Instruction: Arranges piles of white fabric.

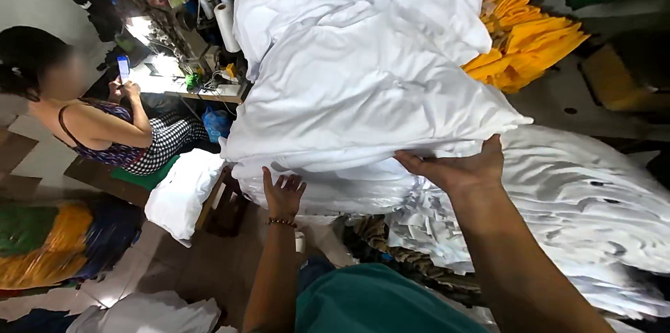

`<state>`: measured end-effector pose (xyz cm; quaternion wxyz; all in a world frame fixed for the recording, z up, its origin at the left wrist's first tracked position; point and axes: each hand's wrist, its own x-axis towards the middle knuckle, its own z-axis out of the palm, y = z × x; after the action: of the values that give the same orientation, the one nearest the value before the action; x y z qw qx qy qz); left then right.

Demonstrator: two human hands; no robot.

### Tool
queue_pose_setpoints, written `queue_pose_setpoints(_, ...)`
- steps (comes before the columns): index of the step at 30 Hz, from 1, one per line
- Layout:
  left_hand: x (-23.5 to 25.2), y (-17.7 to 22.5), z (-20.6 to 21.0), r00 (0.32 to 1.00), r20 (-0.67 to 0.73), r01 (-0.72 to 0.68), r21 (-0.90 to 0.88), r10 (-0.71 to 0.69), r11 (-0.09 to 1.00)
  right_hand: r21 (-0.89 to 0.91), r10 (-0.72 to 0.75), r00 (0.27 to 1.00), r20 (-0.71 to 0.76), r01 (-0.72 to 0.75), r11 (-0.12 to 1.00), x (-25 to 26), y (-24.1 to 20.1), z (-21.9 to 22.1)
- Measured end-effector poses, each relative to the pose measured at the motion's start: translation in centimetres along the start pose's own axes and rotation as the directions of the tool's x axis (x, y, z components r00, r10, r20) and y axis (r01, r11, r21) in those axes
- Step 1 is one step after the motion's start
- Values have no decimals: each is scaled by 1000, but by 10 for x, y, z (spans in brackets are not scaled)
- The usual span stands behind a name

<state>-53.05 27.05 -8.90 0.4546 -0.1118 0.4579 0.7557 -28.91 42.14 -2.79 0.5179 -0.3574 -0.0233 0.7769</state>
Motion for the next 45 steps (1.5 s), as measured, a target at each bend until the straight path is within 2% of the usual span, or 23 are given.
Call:
queue_pose_setpoints(5, 7, 6, 16, 997, -79, -9, -118, -1, 993, -10, 23, 999, 30, -23, 1000, 4, -2, -2)
queue_pose_setpoints(12, 29, 8, 2, 999, -17, -48, -77, 47, 996, -89, 8, 1000, 27, -6, 996, 18, 5, -19)
queue_pose_setpoints(16, 46, 5, -8, 958, 6, -287, 19, 287, 958, -98, 23, 999, -23, -25, 995, 25, 7, -23)
queue_pose_setpoints(18, 55, 7, -11, 918, -37, -392, 40, 394, 919, -154, 13, 1000, -17, -16, 988, 30, 9, -29)
queue_pose_setpoints(20, 63, 15, -17, 882, -50, -464, 77, 468, 883, -177, 23, 1000, -12, -24, 984, 34, 12, -36)
queue_pose_setpoints(24, 78, 43, -38, 802, 31, -589, 205, 596, 782, -198, 25, 999, 41, -16, 980, 38, 16, -43)
queue_pose_setpoints(28, 70, 65, -39, 849, 77, -519, 299, 522, 800, -226, 43, 999, 0, -42, 973, 51, 31, -70)
queue_pose_setpoints(30, 69, 64, -42, 868, 80, -488, 314, 490, 814, -306, 46, 999, -28, -53, 951, 58, 44, -89)
queue_pose_setpoints(31, 69, 62, -44, 874, 77, -477, 322, 479, 818, -407, -1, 1000, -27, -10, 913, 60, 52, -97)
queue_pose_setpoints(32, 69, 59, -47, 879, 71, -465, 338, 471, 818, -564, -78, 997, 6, 68, 823, 60, 60, -103)
queue_pose_setpoints(33, 69, 55, -51, 882, 65, -458, 360, 467, 813, -738, -149, 986, 71, 153, 657, 57, 69, -110)
queue_pose_setpoints(34, 68, 52, -55, 883, 62, -452, 381, 466, 806, -867, -193, 969, 156, 228, 443, 55, 76, -118)
queue_pose_setpoints(35, 68, 50, -58, 885, 62, -447, 396, 462, 802, -921, -193, 952, 239, 285, 265, 52, 80, -123)
queue_pose_setpoints(36, 66, 49, -59, 887, 57, -440, 409, 459, 799, -938, -185, 936, 299, 324, 124, 49, 84, -125)
queue_pose_setpoints(37, 64, 49, -60, 888, 52, -434, 420, 456, 797, -934, -172, 922, 346, 356, 29, 45, 89, -127)
queue_pose_setpoints(40, 58, 52, -58, 889, 48, -424, 462, 456, 779, -878, -148, 869, 473, 450, -160, 42, 102, -144)
queue_pose_setpoints(42, 59, 51, -56, 882, 44, -431, 479, 469, 765, -791, -65, 819, 571, 526, -312, 46, 108, -152)
queue_pose_setpoints(43, 59, 51, -56, 875, 44, -440, 488, 482, 754, -758, 29, 831, 556, 521, -393, 47, 110, -153)
queue_pose_setpoints(45, 61, 48, -58, 858, 34, -454, 517, 512, 726, -692, 238, 896, 376, 442, -571, 47, 115, -144)
